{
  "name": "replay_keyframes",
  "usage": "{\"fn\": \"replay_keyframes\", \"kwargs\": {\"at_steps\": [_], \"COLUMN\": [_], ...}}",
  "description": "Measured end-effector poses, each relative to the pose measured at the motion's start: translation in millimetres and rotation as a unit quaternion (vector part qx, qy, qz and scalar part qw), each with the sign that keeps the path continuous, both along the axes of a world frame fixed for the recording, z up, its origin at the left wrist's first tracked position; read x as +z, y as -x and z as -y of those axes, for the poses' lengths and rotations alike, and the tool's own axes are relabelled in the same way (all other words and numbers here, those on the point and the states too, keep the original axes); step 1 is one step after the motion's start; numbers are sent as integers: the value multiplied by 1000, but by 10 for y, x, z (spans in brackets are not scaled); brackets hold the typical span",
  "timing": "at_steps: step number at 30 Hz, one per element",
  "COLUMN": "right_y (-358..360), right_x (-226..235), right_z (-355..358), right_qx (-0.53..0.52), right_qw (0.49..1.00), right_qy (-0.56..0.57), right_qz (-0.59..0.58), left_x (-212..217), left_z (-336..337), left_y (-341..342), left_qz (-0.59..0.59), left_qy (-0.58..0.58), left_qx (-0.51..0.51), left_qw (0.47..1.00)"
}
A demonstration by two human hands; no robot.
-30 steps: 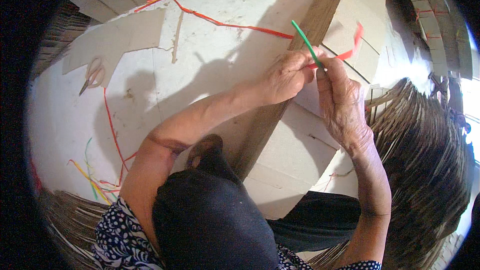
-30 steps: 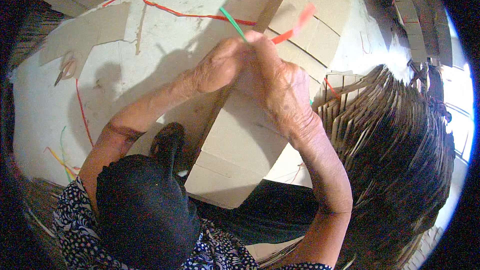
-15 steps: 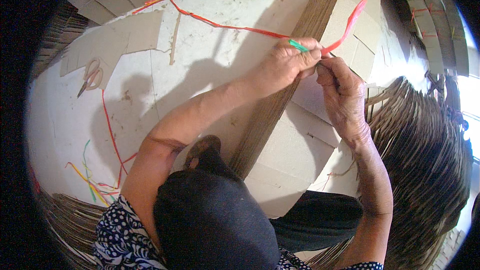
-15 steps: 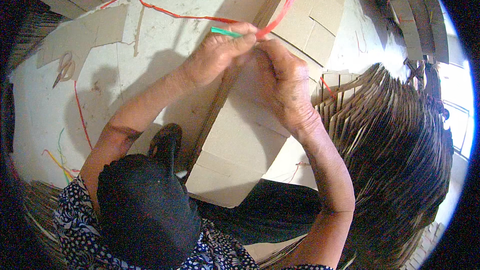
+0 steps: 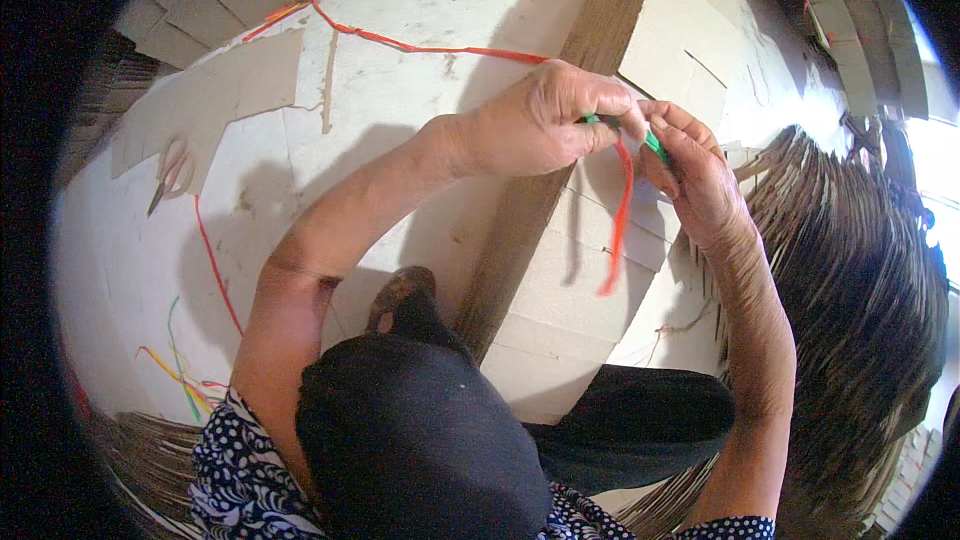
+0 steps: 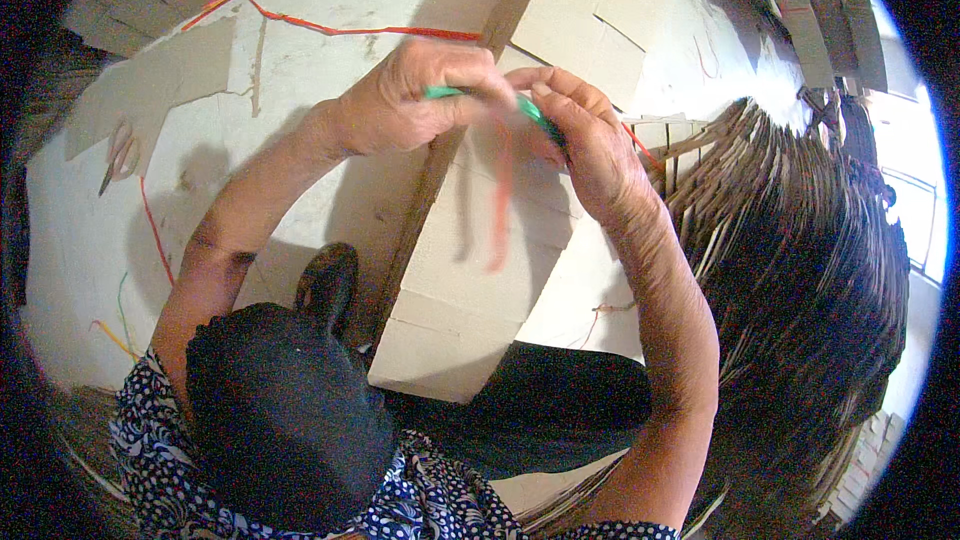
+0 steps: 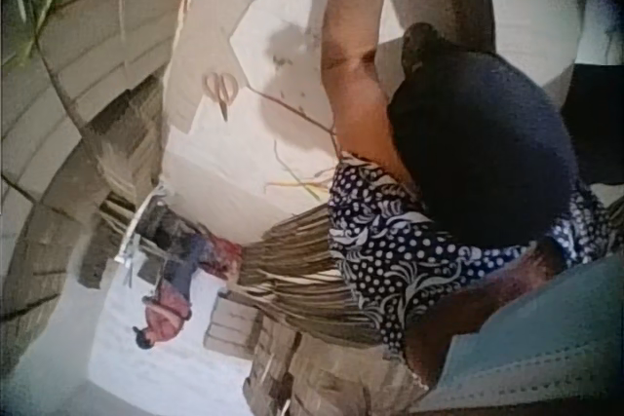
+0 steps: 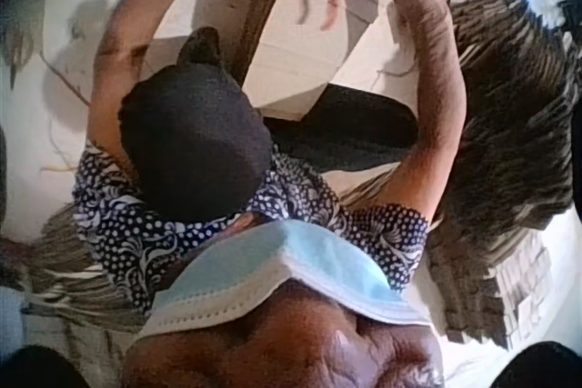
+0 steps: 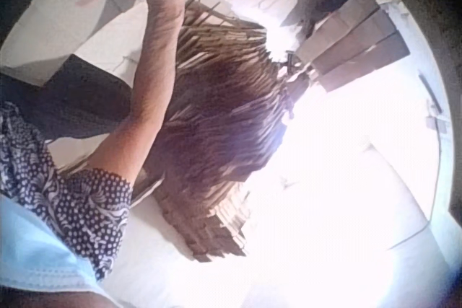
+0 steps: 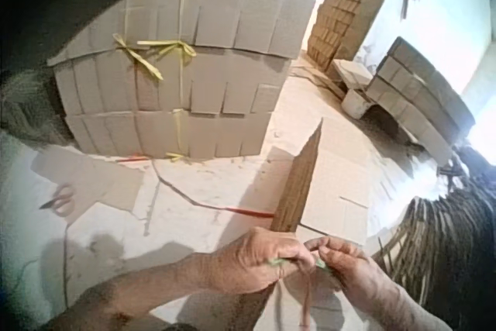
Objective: The person ties colorful plastic strips around stacks of flat cardboard pieces. They select strips, tie knots, and secure the cardboard bundles on the floor.
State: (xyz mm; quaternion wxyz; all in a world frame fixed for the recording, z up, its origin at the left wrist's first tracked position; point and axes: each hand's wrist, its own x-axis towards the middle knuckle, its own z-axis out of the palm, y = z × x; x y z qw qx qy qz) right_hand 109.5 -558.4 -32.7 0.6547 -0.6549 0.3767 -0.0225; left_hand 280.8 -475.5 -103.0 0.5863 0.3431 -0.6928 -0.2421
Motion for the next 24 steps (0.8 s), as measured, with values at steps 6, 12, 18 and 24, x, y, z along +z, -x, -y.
{"fn": "replay_keyframes", "kwargs": {"at_steps": [6, 12, 18, 24], "right_y": [45, 145, 277, 417], "right_x": [-26, -172, -267, -443], "right_z": [-43, -51, -137, -8], "right_qx": [48, 32, -111, -215], "right_qw": [999, 999, 976, 936], "right_qy": [-11, 7, -64, -83], "right_qz": [19, 44, 179, 265], "left_x": [-74, 8, -119, -917], "left_z": [128, 15, -275, -390], "left_y": [73, -34, -20, 88], "left_qz": [150, 249, 238, -56], "left_qy": [182, 146, -4, -343], "left_qx": [244, 253, 255, 93], "left_qw": [941, 923, 937, 933]}}
